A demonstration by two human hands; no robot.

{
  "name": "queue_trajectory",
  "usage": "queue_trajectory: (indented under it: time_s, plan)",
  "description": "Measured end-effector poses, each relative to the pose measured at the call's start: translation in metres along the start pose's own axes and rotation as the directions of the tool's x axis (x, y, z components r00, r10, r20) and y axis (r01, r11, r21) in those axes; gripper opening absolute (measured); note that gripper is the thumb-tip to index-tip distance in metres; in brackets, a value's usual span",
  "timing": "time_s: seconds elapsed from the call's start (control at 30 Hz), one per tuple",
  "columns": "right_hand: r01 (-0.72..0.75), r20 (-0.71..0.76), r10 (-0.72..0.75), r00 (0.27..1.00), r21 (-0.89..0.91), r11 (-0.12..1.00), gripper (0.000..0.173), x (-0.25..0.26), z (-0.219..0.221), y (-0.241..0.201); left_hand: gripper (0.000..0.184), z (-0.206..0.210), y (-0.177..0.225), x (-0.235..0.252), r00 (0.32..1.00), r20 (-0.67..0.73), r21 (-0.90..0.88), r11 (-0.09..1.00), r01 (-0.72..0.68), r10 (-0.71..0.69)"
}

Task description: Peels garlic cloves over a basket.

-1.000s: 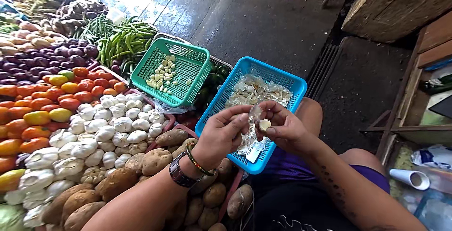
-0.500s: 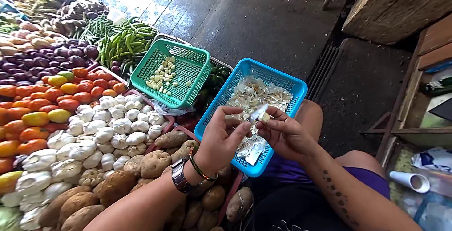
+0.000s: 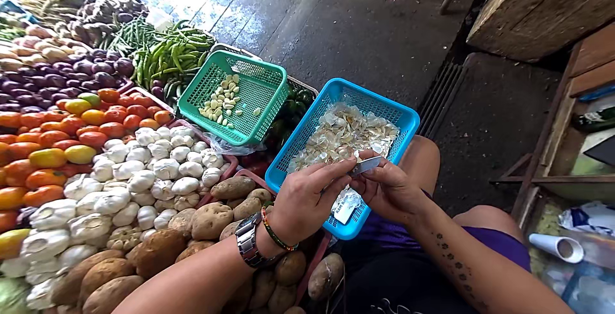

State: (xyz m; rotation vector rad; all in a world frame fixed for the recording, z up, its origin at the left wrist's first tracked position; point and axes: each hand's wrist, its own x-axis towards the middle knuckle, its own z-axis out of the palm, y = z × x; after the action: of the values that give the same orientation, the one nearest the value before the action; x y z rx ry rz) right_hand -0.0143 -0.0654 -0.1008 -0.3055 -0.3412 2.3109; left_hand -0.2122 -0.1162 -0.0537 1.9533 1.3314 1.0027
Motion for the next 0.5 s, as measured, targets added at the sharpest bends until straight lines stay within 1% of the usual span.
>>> queue_trajectory:
  time_s: [0.1, 0.13, 0.2, 0.27, 0.33, 0.37, 0.4, 0.5]
  plan:
    - [-0.004, 0.000, 0.004, 1.000, -0.023, 1.000, 0.016, 0.001, -0.001, 0.000, 0.027, -0.002, 0.001, 0.001, 1.000, -0.006, 0.017, 1.000, 0.014, -0.014]
    - [-0.005, 0.011, 0.006, 1.000, -0.047, 0.999, 0.016, 0.001, -0.001, 0.000, 0.026, -0.003, 0.002, 0.002, 0.999, -0.005, -0.011, 0.999, 0.048, -0.048]
    - [-0.017, 0.048, 0.022, 0.999, -0.118, 0.993, 0.019, 0.001, -0.003, -0.002, 0.026, -0.006, 0.004, 0.006, 0.985, -0.007, -0.104, 0.980, 0.172, -0.174]
    - [-0.028, 0.068, 0.044, 0.997, -0.213, 0.977, 0.034, 0.000, -0.005, -0.005, 0.027, -0.009, 0.002, 0.009, 0.959, -0.017, -0.184, 0.944, 0.274, -0.282]
    - [-0.020, 0.065, 0.041, 0.997, -0.305, 0.952, 0.051, 0.000, -0.004, -0.008, 0.029, -0.010, -0.001, 0.011, 0.937, -0.026, -0.218, 0.917, 0.334, -0.347]
    - [-0.003, 0.055, 0.023, 0.998, -0.353, 0.936, 0.053, -0.001, -0.003, -0.009, 0.029, -0.010, -0.002, 0.012, 0.929, -0.025, -0.223, 0.908, 0.356, -0.370]
    - [0.021, 0.043, -0.004, 0.999, -0.403, 0.915, 0.050, -0.001, -0.002, -0.009, 0.030, -0.011, -0.004, 0.012, 0.921, -0.024, -0.220, 0.901, 0.374, -0.388]
    - [0.102, 0.010, -0.112, 0.994, -0.504, 0.857, 0.029, 0.001, -0.003, -0.009, 0.034, -0.010, -0.008, 0.013, 0.889, -0.002, -0.218, 0.868, 0.446, -0.457]
